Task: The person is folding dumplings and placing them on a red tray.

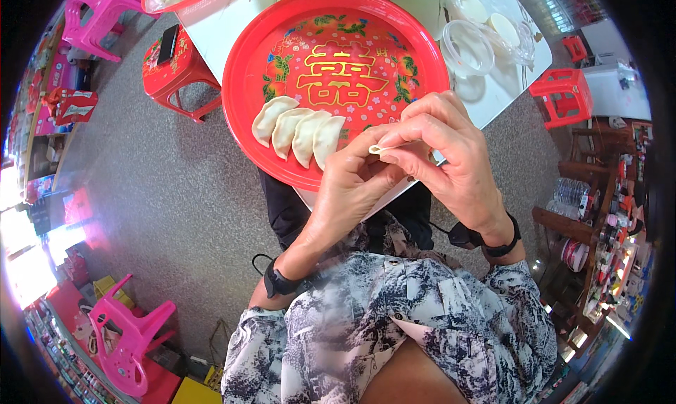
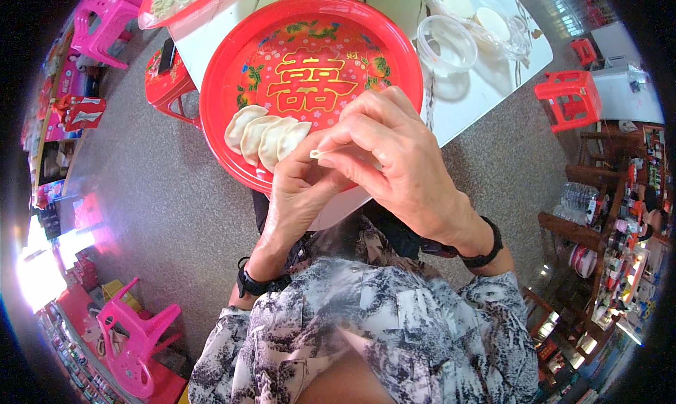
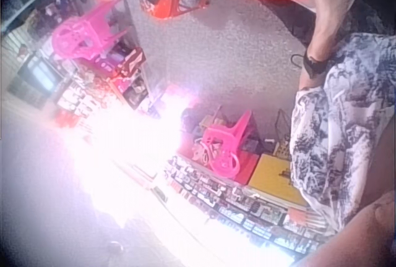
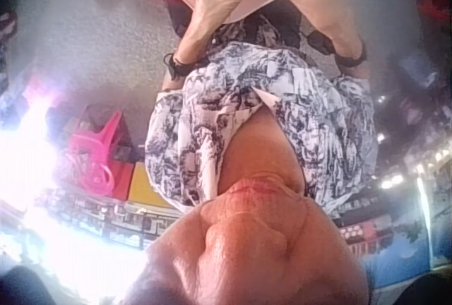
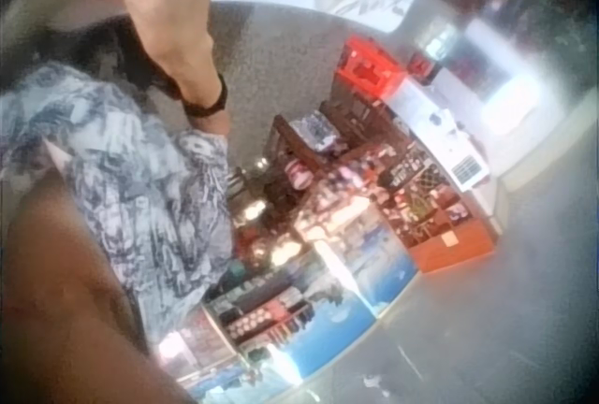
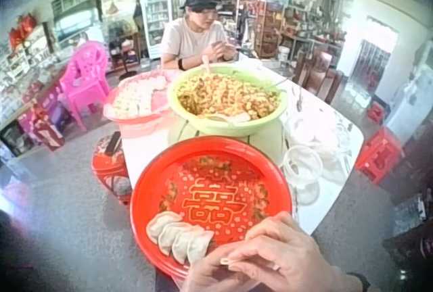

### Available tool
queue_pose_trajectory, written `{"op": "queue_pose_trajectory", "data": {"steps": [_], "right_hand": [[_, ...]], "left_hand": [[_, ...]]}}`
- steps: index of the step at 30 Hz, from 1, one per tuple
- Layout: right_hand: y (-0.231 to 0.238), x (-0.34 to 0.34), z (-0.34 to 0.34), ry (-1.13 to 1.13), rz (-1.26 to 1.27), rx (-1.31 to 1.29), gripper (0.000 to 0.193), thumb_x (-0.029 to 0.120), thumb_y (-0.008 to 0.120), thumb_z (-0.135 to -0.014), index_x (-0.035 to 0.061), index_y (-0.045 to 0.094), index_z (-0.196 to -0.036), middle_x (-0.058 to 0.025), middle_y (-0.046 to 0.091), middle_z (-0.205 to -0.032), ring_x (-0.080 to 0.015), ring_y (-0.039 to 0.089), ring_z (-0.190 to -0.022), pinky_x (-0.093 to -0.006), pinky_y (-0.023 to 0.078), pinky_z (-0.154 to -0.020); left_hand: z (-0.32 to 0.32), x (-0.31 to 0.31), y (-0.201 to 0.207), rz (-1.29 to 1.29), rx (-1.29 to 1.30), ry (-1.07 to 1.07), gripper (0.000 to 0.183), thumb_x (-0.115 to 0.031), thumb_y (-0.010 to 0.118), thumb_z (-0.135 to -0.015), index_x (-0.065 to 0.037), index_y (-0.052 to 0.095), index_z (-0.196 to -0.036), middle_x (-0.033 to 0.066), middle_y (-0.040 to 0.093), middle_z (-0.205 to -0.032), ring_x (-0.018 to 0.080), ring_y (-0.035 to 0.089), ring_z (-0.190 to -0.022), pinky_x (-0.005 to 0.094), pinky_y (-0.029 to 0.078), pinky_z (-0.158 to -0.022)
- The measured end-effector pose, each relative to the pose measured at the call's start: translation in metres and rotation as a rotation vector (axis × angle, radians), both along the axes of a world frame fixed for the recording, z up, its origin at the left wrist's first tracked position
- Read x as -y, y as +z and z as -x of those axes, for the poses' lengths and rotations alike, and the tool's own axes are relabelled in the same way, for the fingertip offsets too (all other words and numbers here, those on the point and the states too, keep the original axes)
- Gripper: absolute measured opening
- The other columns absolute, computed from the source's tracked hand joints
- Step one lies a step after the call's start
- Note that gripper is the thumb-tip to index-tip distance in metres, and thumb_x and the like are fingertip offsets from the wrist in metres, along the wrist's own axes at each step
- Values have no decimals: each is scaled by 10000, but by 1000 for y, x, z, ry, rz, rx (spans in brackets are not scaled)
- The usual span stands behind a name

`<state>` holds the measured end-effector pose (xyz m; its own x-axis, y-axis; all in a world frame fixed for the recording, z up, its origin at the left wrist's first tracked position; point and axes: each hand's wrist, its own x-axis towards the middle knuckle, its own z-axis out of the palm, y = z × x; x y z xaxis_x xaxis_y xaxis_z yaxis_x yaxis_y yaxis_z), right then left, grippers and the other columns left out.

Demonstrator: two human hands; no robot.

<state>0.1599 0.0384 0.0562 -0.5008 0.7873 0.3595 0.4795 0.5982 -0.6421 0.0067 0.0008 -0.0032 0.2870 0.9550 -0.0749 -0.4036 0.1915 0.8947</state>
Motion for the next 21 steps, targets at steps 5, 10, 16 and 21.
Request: {"op": "queue_pose_trajectory", "data": {"steps": [5,10,16,21], "right_hand": [[0,0,0,-19,7,-5,149,44,706,-743,52,608,-855,-81,549,-877,-279,525,-855,-363,448,-734],[-1,2,2,-48,5,4,141,24,701,-751,43,607,-854,-83,569,-879,-256,540,-846,-349,457,-725],[0,1,-1,-36,-32,8,192,51,724,-727,59,617,-886,-79,569,-922,-259,534,-867,-354,451,-746],[9,1,0,-63,-62,70,273,128,781,-689,81,643,-919,-74,550,-1018,-246,503,-951,-347,426,-817]], "left_hand": [[-2,-1,0,-33,-70,16,375,34,599,-866,-2,522,-1231,31,588,-1089,82,555,-1002,237,477,-877],[-5,0,2,-29,-59,59,368,27,599,-867,-3,527,-1227,24,595,-1060,80,558,-988,228,479,-857],[-8,0,-1,-13,7,80,392,48,600,-859,-6,521,-1239,24,598,-1056,81,564,-979,227,486,-835],[-7,-2,2,13,22,66,405,67,602,-850,-9,521,-1240,33,606,-1065,99,586,-957,240,494,-833]]}}
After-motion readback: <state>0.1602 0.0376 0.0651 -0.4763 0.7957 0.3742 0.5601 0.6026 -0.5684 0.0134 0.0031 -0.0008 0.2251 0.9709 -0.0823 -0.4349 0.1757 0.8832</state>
